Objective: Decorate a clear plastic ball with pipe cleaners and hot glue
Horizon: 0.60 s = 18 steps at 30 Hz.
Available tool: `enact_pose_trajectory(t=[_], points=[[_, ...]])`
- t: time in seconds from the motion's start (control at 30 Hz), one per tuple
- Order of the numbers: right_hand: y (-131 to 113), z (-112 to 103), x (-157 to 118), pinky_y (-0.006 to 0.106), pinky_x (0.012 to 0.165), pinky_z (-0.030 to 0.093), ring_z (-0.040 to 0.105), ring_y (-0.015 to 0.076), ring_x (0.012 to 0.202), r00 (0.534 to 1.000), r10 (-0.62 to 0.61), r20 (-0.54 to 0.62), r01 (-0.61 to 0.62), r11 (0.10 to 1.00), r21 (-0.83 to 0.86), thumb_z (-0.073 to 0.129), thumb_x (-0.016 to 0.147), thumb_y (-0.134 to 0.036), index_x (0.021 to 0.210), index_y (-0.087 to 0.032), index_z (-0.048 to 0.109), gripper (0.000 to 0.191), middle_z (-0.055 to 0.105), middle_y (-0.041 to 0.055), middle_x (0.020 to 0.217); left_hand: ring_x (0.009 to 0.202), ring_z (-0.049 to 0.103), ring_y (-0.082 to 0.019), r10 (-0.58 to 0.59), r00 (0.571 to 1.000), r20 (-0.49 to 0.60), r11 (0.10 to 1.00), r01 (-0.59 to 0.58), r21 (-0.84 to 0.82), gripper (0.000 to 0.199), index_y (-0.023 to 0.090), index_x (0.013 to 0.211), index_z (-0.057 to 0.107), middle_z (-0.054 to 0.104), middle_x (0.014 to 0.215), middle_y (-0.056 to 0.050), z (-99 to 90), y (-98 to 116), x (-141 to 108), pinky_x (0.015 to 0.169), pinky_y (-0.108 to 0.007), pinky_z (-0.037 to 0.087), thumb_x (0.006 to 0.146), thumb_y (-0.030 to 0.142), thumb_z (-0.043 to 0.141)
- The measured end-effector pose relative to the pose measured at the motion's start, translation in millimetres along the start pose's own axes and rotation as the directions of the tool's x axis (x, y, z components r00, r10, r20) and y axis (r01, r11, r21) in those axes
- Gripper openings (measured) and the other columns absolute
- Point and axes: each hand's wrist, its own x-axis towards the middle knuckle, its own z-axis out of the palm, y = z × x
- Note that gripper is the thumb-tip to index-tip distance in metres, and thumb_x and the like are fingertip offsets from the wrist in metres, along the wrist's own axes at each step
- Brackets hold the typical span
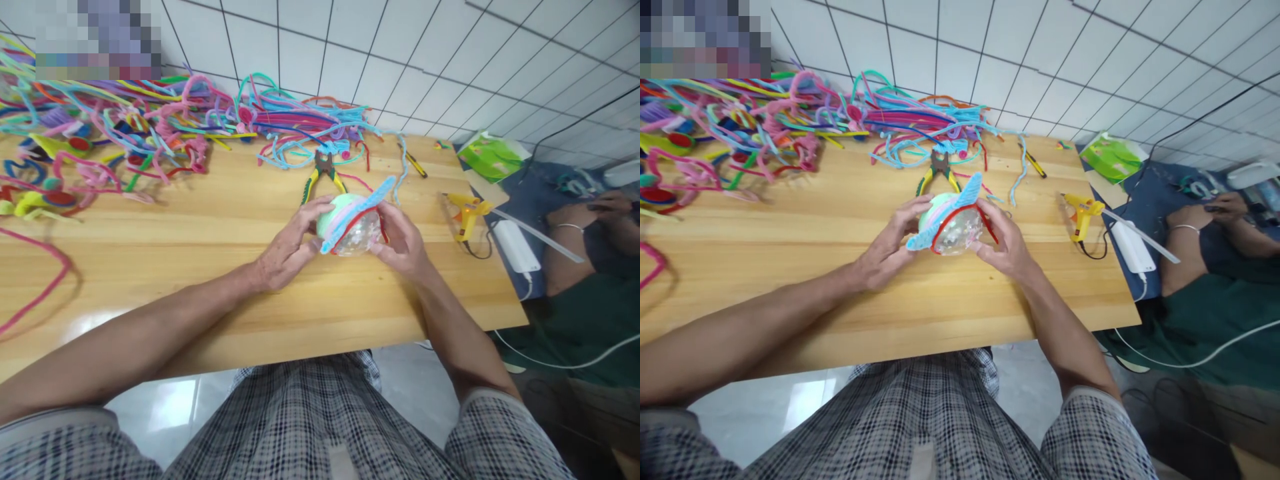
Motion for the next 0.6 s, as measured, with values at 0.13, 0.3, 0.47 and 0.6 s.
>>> enact_pose_trajectory(t=[0.13,0.3,0.47,0.6], points=[[-8,-1,2,0.066,0.131,0.056,0.064,0.0428,0.158,0.999,-0.036,-0.032,0.034,0.998,-0.055,0.087,0.087,-0.079,0.171,-0.036,0.056,0.1,0.067,0.0116,0.169,0.166,0.052,-0.039,-0.123,0.992,-0.015,0.991,0.122,-0.055,0.065,0.03,0.176,0.045,0.047,0.184,-0.015,-7.4,3,2,0.131,-0.06,0.053,0.119,0.061,0.045],[-34,0,8,0.064,0.129,0.057,0.067,0.0415,0.154,0.981,-0.181,0.065,0.19,0.968,-0.167,0.088,0.095,-0.052,0.175,-0.035,0.05,0.09,0.067,0.0135,0.169,0.157,0.061,-0.042,-0.318,0.945,0.071,0.941,0.324,-0.1,0.085,0.028,0.173,0.053,0.059,0.175,-0.015,-13.6,11,12,0.132,-0.06,0.053,0.107,0.082,0.059],[-46,8,10,0.063,0.127,0.058,0.068,0.0405,0.152,0.951,-0.281,0.131,0.307,0.917,-0.256,0.083,0.098,-0.039,0.178,-0.03,0.044,0.09,0.068,0.018,0.166,0.16,0.058,-0.046,-0.391,0.916,0.092,0.918,0.395,-0.032,0.113,0.025,0.172,0.052,0.054,0.177,-0.02,-12.0,17,19,0.134,-0.064,0.049,0.084,0.085,0.087],[-48,14,9,0.063,0.126,0.058,0.069,0.04,0.15,0.94,-0.31,0.141,0.337,0.906,-0.258,0.081,0.098,-0.039,0.18,-0.031,0.038,0.093,0.069,0.0166,0.165,0.16,0.059,-0.045,-0.3,0.953,0.044,0.953,0.298,0.049,0.109,0.024,0.166,0.058,0.061,0.171,-0.021,-8.1,14,17,0.137,-0.064,0.047,0.08,0.081,0.094]])
